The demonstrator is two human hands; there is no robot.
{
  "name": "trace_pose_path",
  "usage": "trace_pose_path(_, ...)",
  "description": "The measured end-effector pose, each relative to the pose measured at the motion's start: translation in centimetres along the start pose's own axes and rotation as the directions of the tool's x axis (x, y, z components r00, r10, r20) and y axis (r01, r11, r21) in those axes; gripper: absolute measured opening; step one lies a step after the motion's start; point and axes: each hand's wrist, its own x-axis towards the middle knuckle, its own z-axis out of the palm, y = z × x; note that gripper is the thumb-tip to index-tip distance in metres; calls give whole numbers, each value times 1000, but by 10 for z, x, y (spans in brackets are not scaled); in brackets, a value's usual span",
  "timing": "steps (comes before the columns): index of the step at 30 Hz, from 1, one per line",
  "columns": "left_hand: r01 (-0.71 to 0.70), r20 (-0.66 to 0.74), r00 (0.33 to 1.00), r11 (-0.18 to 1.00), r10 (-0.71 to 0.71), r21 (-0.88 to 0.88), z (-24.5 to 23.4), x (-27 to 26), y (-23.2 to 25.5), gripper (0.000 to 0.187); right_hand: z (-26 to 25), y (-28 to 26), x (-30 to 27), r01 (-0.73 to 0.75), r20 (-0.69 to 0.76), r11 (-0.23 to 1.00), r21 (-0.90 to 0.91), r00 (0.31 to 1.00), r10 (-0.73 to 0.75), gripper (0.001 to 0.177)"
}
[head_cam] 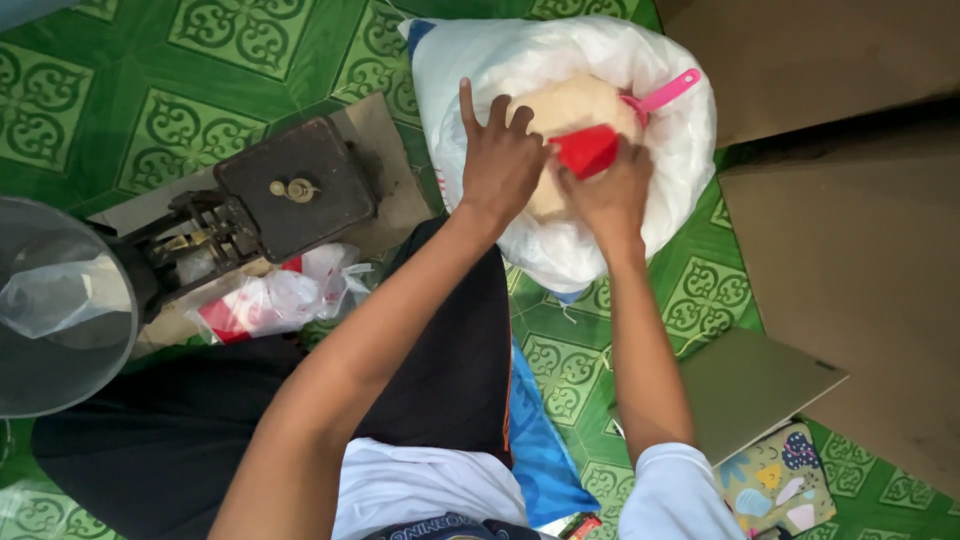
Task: Scooping powder from a large sack into small plastic bags using a scoop and a funnel.
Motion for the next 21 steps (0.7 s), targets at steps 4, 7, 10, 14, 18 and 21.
trace_pose_path(4, 7, 52, 999, 996, -12, 87, 0, -2, -2, 12, -4, 5, 8, -35, 158, 998, 57, 987, 25, 95)
trace_pose_path(7, 33, 59, 998, 999, -35, 29, -2, -4, -2, 40, -13, 12, 7, -117, 213, 984, 132, 973, 87, 96)
trace_pose_path(10, 7, -76, 997, 999, -4, 51, 1, -7, -2, 27, -1, 42, 5, 164, -220, 943, 290, 970, -101, 15)
trace_pose_path(14, 24, 11, 1000, 999, -24, 46, 2, -7, 1, 14, -11, 34, -10, 144, -102, 936, 321, 988, -117, 30)
trace_pose_path(18, 55, 11, 998, 998, -55, -11, -14, 1, 17, 15, -5, 35, -13, 64, -226, 911, 407, 974, 33, 9)
trace_pose_path(21, 9, 166, 986, 998, 1, -60, -8, 3, 33, 59, 0, 30, -18, 170, -235, 683, 710, 972, 3, 66)
